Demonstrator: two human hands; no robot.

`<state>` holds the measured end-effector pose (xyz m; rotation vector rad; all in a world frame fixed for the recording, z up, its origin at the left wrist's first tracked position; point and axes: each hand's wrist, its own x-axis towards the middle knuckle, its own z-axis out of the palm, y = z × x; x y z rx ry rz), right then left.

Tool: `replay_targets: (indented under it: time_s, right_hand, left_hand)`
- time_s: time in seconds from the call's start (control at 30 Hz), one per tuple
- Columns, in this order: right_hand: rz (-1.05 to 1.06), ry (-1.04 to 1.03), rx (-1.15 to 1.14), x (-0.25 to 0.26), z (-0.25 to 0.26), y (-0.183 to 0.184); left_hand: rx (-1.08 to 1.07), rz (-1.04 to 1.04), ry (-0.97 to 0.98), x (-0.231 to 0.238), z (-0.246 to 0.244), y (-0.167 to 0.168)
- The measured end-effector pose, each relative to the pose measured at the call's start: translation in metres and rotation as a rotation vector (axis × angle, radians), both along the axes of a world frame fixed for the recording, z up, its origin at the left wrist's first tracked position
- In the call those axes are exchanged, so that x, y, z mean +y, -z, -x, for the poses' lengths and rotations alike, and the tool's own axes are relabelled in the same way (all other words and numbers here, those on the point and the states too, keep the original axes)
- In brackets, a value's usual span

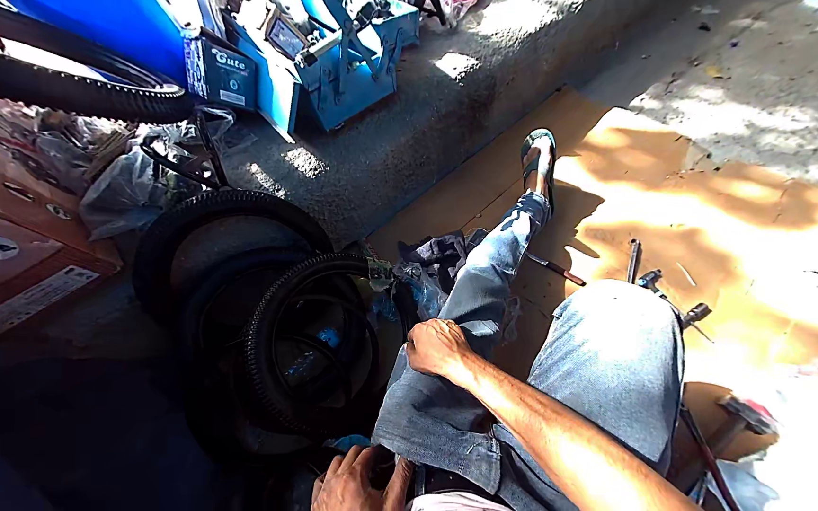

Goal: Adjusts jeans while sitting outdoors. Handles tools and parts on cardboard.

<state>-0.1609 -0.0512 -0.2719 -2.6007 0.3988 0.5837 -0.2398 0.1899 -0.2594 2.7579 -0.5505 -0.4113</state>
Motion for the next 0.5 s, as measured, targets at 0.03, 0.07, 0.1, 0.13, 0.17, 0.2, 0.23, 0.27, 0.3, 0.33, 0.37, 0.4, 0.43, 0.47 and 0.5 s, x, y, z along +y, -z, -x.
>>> replay_targets:
  time_s: [0.03, 0.07, 0.1, 0.13, 0.17, 0.2, 0.23, 0.27, 0.3, 0.33, 0.37, 0.4, 0.43, 0.47, 0.5]
  right_hand:
    - [-0.004, 0.003, 0.001, 0.000, 0.000, 0.000]
    - [-0.002, -0.001, -0.001, 0.001, 0.001, -0.001]
    - [0.001, -0.008, -0.003, 0.001, 0.001, -0.002]
    - [0.003, -0.012, -0.005, 0.000, 0.001, -0.003]
    - [-0.001, -0.017, -0.007, -0.002, 0.000, -0.003]
    - [-0.003, -0.024, -0.018, -0.003, 0.000, -0.003]
    - [0.000, -0.035, -0.032, -0.003, 0.001, -0.002]
    - [0.008, -0.046, -0.046, -0.001, 0.001, 0.000]
    - [0.013, -0.056, -0.056, 0.001, 0.003, 0.001]
    - [0.012, -0.067, -0.056, 0.003, 0.003, 0.001]
    - [0.013, -0.081, -0.057, 0.004, 0.004, 0.000]
    - [0.008, -0.092, -0.063, 0.003, 0.005, -0.002]
    - [-0.001, -0.101, -0.079, 0.002, 0.006, -0.002]
    - [-0.013, -0.103, -0.104, 0.000, 0.007, -0.001]
    - [-0.023, -0.101, -0.125, -0.002, 0.008, 0.002]
  left_hand:
    - [0.005, -0.007, -0.006, -0.001, 0.001, -0.001]
    - [0.017, -0.006, -0.015, 0.000, 0.003, -0.002]
    - [0.031, -0.008, -0.025, 0.001, 0.005, -0.003]
    - [0.039, -0.010, -0.037, 0.001, 0.006, -0.004]
    - [0.040, -0.013, -0.054, 0.000, 0.007, -0.005]
    - [0.036, -0.015, -0.073, 0.000, 0.008, -0.005]
    - [0.022, -0.014, -0.087, 0.000, 0.010, -0.005]
    - [0.008, -0.015, -0.095, -0.001, 0.012, -0.006]
    - [-0.006, -0.018, -0.095, -0.001, 0.013, -0.006]
    - [-0.023, -0.018, -0.089, -0.001, 0.014, -0.006]
    - [-0.044, -0.015, -0.083, -0.002, 0.014, -0.005]
    - [-0.060, -0.009, -0.081, -0.004, 0.014, -0.004]
    - [-0.069, -0.004, -0.085, -0.004, 0.013, -0.003]
    - [-0.078, 0.000, -0.090, -0.004, 0.013, -0.002]
    - [-0.090, 0.005, -0.093, -0.004, 0.013, -0.001]
